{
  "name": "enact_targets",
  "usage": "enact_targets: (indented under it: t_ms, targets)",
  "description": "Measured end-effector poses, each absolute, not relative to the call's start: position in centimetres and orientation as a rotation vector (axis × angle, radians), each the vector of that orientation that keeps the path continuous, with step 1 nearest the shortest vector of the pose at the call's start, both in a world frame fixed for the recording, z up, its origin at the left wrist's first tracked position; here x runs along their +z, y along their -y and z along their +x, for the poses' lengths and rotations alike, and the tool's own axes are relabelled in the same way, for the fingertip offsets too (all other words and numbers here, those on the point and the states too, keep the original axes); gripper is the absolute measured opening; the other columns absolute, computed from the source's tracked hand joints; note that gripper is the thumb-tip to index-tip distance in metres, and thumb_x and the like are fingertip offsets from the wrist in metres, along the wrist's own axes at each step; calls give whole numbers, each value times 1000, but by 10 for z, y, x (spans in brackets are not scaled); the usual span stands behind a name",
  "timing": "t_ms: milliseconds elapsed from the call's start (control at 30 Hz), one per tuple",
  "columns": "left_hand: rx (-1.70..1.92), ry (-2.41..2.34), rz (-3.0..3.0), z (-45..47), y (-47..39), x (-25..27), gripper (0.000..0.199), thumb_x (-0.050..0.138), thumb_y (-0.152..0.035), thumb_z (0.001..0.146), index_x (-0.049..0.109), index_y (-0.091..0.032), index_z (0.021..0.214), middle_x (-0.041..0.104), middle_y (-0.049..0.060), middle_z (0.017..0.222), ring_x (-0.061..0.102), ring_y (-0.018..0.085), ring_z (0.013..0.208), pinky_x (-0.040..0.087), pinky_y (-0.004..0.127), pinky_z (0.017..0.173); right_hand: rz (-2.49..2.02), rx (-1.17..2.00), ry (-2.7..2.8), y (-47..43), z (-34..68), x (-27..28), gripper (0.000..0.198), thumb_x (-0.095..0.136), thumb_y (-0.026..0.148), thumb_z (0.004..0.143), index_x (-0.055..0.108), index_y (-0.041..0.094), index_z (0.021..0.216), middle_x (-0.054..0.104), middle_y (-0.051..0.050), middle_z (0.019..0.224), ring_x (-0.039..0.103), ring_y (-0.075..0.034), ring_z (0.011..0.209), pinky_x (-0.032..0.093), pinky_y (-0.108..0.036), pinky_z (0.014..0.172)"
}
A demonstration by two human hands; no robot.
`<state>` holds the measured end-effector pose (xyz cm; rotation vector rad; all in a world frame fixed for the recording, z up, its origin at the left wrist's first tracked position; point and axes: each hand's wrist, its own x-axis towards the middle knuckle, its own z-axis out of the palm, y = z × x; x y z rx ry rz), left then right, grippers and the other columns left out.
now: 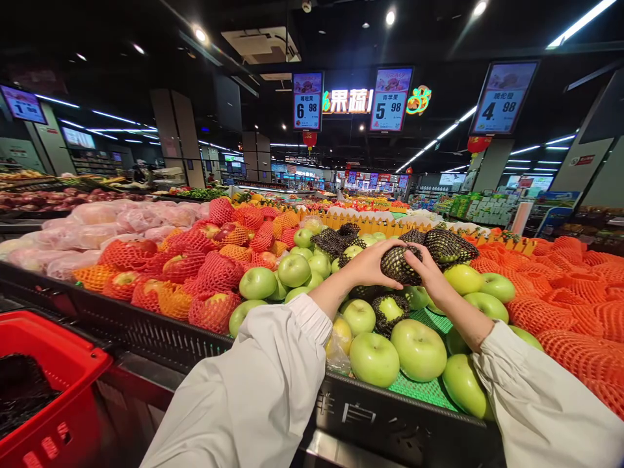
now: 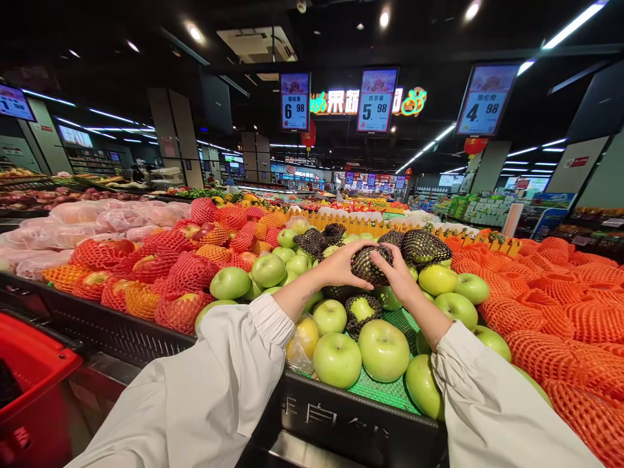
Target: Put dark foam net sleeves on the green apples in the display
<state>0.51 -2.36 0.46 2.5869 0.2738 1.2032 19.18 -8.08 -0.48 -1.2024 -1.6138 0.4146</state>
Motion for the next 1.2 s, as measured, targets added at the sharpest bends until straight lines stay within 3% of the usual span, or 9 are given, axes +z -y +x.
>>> enact_targets:
  t_ms: [133, 300, 467, 600, 733, 867, 1033, 1200]
  targets:
    - [1120, -271, 2662, 5, 21, 2, 90, 89, -38, 60, 50, -20, 139, 53, 14, 143, 52, 30, 131, 39, 42, 112, -1259, 328, 1681, 83, 191, -7, 94, 77, 70, 65, 42, 23, 138, 54, -12, 139, 55, -30, 125, 42, -46, 109]
    - [1064, -228, 2656, 6, 21, 1, 97, 90, -40, 60, 47, -22, 145, 49, 14, 147, 47, 31, 137, 35, 45, 116, -1376, 177, 1710, 92, 186, 2, 72, 80, 57, 63, 57, 22, 121, 68, -8, 117, 63, -31, 109, 49, -46, 96]
    - [1062, -447, 2595, 4, 25, 3, 98, 85, -47, 67, 40, -26, 152, 37, 15, 153, 45, 32, 138, 39, 46, 114, -1515, -233, 1842, 109, 205, 34, 64, 77, 46, 60, 64, 23, 118, 69, -8, 114, 64, -34, 103, 49, -46, 91]
    - [1007, -597, 2605, 2, 26, 1, 87, 75, -53, 77, 41, -22, 151, 34, 17, 153, 46, 34, 136, 41, 47, 113, -1637, 46, 2043, 124, 237, 58, 58, 80, 45, 54, 70, 24, 108, 73, -4, 97, 68, -31, 89, 53, -42, 84]
    - [975, -665, 2605, 2, 25, -1, 77, 72, -53, 80, 46, -23, 146, 33, 15, 154, 49, 34, 133, 42, 48, 111, -1638, 383, 2271, 133, 251, 62, 58, 82, 41, 52, 73, 24, 107, 73, -2, 98, 69, -29, 92, 56, -36, 81]
    - [964, -707, 2613, 2, 25, 0, 72, 70, -52, 82, 50, -18, 142, 33, 17, 153, 52, 34, 130, 42, 47, 111, -1710, 468, 2322, 131, 246, 53, 67, 86, 36, 45, 72, 25, 110, 72, -1, 102, 68, -31, 96, 56, -35, 80]
    - [966, -755, 2605, 2, 26, 1, 62, 69, -48, 83, 54, -20, 136, 36, 15, 152, 55, 31, 127, 43, 45, 109, -1721, 572, 2409, 125, 242, 41, 69, 85, 30, 46, 72, 25, 113, 71, -2, 101, 67, -31, 96, 56, -35, 80]
    - [1233, -999, 2536, 2, 27, 7, 39, 63, -31, 87, 62, -17, 123, 52, 13, 139, 53, 29, 129, 39, 40, 112, -1656, 525, 2452, 117, 239, 27, 73, 87, 21, 39, 77, 29, 111, 68, -4, 110, 65, -33, 104, 54, -39, 91]
